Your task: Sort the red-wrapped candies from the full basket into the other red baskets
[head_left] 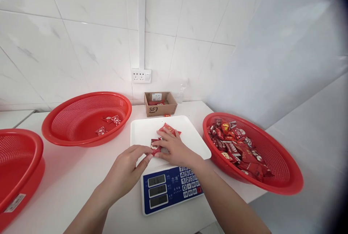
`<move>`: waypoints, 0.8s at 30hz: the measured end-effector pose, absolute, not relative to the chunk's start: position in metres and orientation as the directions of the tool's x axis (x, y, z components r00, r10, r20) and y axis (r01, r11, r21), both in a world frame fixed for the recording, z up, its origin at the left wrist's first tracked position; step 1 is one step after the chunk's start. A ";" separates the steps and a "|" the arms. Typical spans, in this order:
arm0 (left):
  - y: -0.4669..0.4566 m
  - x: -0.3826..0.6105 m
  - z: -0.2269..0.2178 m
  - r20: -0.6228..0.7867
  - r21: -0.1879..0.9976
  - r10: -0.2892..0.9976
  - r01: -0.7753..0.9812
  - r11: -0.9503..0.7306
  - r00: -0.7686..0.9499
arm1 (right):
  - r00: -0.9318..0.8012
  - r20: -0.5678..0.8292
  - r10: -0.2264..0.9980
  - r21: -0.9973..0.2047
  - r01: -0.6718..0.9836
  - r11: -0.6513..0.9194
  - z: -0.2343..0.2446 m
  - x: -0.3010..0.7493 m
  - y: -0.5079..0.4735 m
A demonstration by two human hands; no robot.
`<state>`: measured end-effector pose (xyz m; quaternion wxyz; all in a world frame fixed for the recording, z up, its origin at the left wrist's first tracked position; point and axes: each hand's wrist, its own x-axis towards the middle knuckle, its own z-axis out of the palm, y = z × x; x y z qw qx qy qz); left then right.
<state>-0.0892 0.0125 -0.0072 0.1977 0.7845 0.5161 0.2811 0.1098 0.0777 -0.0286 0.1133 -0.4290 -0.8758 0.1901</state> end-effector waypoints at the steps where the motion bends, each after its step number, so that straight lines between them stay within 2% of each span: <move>1: 0.013 -0.089 -0.008 0.232 0.606 0.921 0.695 -0.388 0.312 | -0.583 0.031 0.812 -0.436 0.723 0.536 -0.028 0.112 0.080; 6: 0.013 -0.088 -0.010 0.199 0.622 0.928 0.690 -0.369 0.316 | -0.508 -0.053 0.860 -0.442 0.784 0.436 -0.025 0.124 0.084; 13: 0.014 -0.089 -0.010 0.203 0.622 0.928 0.692 -0.368 0.311 | -0.498 0.000 0.867 -0.412 0.790 0.454 -0.028 0.115 0.082; 18: 0.013 -0.089 -0.009 0.218 0.618 0.927 0.693 -0.372 0.304 | -0.494 -0.030 0.869 -0.347 0.820 0.455 -0.031 0.105 0.081; 24: 0.013 -0.091 -0.007 0.221 0.609 0.930 0.703 -0.367 0.294 | -0.524 -0.055 0.850 -0.370 0.801 0.470 -0.030 0.115 0.084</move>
